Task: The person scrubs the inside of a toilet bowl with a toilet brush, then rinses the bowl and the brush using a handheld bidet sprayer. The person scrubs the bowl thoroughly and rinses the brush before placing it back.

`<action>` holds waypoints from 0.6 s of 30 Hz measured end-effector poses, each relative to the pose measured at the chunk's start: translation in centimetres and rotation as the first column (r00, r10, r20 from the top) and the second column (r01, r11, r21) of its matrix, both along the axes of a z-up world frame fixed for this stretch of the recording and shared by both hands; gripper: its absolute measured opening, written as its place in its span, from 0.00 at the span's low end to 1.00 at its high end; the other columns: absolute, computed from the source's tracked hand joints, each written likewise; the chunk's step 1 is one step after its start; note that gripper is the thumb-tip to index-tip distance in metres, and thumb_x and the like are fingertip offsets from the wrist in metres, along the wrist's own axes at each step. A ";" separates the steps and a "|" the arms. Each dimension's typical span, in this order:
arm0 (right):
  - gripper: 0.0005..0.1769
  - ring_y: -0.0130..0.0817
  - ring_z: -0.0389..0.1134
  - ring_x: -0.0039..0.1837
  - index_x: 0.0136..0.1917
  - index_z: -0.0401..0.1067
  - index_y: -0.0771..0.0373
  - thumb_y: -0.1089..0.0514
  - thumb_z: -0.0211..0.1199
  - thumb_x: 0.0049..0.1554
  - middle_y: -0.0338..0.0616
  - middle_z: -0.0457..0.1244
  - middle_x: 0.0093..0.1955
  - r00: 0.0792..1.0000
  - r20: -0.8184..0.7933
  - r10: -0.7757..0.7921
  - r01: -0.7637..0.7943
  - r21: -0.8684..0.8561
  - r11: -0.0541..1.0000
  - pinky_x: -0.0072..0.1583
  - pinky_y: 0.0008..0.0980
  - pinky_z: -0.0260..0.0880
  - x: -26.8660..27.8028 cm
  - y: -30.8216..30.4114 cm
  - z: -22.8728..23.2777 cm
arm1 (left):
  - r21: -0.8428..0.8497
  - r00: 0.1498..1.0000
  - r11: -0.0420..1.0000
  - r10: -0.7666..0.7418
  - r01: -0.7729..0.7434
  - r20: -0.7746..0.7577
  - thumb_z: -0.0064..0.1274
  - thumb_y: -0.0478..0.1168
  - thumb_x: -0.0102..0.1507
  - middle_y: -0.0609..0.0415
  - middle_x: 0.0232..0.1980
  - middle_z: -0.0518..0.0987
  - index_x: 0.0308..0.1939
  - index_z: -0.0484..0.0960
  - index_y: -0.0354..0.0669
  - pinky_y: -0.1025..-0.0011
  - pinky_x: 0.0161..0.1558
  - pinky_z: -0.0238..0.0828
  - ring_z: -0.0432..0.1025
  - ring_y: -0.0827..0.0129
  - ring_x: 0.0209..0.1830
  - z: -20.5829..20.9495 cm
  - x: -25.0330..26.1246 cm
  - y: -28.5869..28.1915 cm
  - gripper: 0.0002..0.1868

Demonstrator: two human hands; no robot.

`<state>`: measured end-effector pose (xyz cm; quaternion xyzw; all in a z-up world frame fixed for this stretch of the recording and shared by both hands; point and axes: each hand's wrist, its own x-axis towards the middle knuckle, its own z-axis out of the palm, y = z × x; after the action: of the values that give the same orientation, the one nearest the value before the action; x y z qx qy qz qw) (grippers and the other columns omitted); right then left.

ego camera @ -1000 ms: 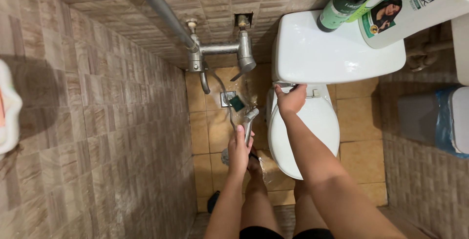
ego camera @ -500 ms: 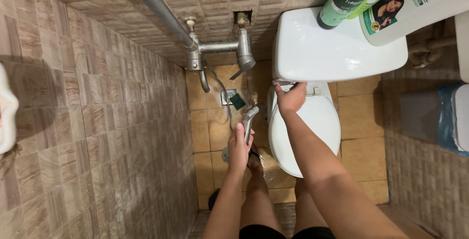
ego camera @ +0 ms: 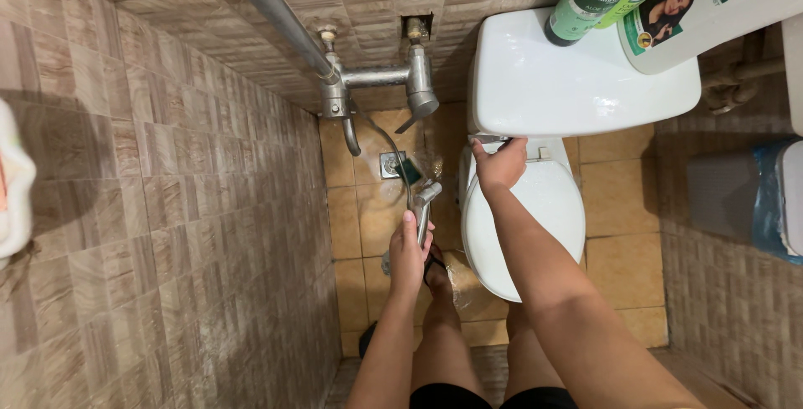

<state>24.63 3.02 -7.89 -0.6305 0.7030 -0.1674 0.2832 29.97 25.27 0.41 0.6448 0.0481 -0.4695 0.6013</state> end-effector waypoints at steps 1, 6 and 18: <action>0.37 0.47 0.66 0.53 0.55 0.62 0.65 0.49 0.82 0.45 0.48 0.65 0.50 1.000 -0.014 0.004 -0.004 0.006 1.000 0.58 0.47 0.65 -0.1 0.0 -0.1 | -0.001 1.000 1.000 -0.006 0.006 0.005 0.33 0.62 0.72 0.63 0.23 0.69 0.36 0.79 0.42 0.80 0.21 0.53 0.60 0.81 0.20 0.0 0.0 0.1 0.31; 0.40 0.47 0.67 0.55 0.59 0.61 0.66 0.46 0.81 0.45 0.51 0.65 0.53 0.997 0.050 0.051 -0.052 0.024 0.998 0.59 0.46 0.66 -0.7 -0.5 -0.8 | -0.048 1.000 0.999 -0.017 0.017 0.008 0.33 0.62 0.72 0.62 0.22 0.68 0.35 0.79 0.42 0.79 0.20 0.50 0.58 0.80 0.18 -0.1 0.0 0.4 0.31; 0.16 0.36 0.65 0.46 0.55 0.69 0.66 0.50 0.55 0.66 0.43 0.62 0.46 0.423 0.626 -0.655 -0.142 0.760 0.635 0.51 0.38 0.71 -7.1 0.5 -7.9 | -0.091 0.969 0.970 -0.213 0.225 0.124 0.44 0.54 0.72 0.60 0.29 0.73 0.37 0.81 0.36 0.79 0.29 0.61 0.64 0.79 0.26 1.4 -2.0 -0.2 0.25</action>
<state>17.53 3.52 -15.76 -0.1543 0.5549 -0.2195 0.7875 27.98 25.08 1.76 0.6395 -0.0820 -0.4976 0.5803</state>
